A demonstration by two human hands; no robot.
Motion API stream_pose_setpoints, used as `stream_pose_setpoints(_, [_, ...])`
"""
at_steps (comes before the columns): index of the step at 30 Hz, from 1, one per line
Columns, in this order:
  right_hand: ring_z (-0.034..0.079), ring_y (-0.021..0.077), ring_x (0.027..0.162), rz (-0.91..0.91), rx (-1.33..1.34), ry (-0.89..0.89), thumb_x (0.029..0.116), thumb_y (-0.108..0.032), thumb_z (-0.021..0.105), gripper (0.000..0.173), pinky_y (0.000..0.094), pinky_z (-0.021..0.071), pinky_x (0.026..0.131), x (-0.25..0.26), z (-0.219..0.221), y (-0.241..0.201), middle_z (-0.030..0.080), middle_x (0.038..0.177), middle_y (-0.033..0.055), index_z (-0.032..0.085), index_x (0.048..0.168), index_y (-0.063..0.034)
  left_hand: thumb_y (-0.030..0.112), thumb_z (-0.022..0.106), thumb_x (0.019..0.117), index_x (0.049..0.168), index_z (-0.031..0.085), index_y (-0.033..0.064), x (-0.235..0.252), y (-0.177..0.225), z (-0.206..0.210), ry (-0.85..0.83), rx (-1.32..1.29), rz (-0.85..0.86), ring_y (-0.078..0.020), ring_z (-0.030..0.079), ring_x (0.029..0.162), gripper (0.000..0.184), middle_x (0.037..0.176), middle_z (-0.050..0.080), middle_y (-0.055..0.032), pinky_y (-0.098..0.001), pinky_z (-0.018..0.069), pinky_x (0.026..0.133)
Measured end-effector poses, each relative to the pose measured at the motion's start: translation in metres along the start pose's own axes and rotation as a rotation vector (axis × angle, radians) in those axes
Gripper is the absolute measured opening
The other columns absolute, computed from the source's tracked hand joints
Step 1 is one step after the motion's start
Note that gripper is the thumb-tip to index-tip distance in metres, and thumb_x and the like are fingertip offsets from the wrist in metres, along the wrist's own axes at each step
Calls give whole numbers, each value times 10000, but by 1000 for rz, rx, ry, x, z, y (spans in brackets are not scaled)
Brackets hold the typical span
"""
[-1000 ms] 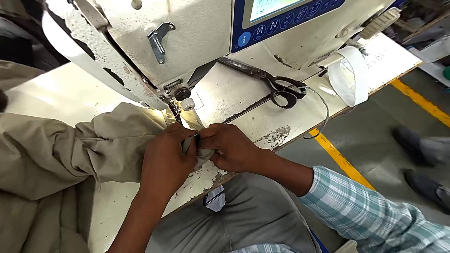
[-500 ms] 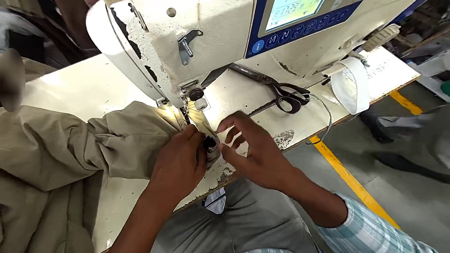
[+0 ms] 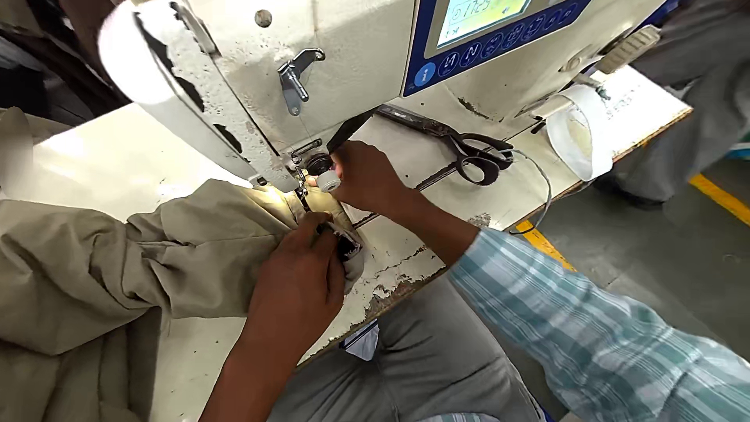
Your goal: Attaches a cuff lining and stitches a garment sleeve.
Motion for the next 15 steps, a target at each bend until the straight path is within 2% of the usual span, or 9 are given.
stream_pose_setpoints(3, [649, 278, 800, 22, -25, 46, 866, -260, 756, 207, 502, 468, 629, 8, 4, 3, 650, 821, 92, 690, 864, -63, 222, 520, 919, 922, 748, 75, -1, 2, 2, 44, 7, -5, -245, 688, 940, 271, 1359, 604, -110, -426, 589, 699])
stream_pose_setpoints(5, [629, 232, 717, -34, 11, 111, 838, -283, 780, 225, 465, 459, 592, 11, 4, 11, 624, 739, 47, 668, 796, -93, 214, 554, 903, 870, 730, 85, -1, 4, 2, 54, 30, -19, -209, 645, 800, 220, 1315, 548, -134, -377, 561, 593])
stream_pose_setpoints(7, [607, 197, 684, -73, 72, 101, 871, -268, 775, 213, 437, 471, 609, 7, 1, 15, 609, 724, 27, 673, 844, -83, 219, 566, 893, 846, 723, 102, -1, 4, 1, 51, 43, -34, -185, 616, 741, 202, 1191, 559, -104, -357, 542, 556])
stream_pose_setpoints(9, [629, 163, 658, -97, 128, 47, 920, -276, 750, 218, 401, 520, 615, -10, -6, 12, 652, 745, 27, 694, 933, -66, 237, 562, 894, 849, 721, 116, -1, 2, 3, 45, 25, -47, -186, 622, 756, 206, 1123, 579, -77, -361, 548, 569])
stream_pose_setpoints(13, [661, 37, 680, -118, 43, -172, 961, -413, 691, 293, 265, 579, 621, -58, -8, -11, 693, 791, -65, 716, 1064, -139, 247, 587, 877, 955, 757, 109, -4, -2, 4, 56, -33, -69, -178, 635, 789, 233, 1153, 596, -79, -357, 561, 599])
stream_pose_setpoints(15, [656, 32, 717, -162, -58, -165, 928, -357, 697, 270, 248, 564, 640, -70, -10, -21, 693, 831, -69, 723, 1096, -147, 271, 603, 868, 966, 759, 119, -4, -3, 5, 52, -43, -81, -164, 624, 790, 239, 1139, 586, -63, -339, 555, 603])
Point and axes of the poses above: each hand's wrist, its own x-axis towards the middle knuckle, its own z-axis out of the palm, y = z × x, the point moved 6 cm from there along x, towards the middle knuckle
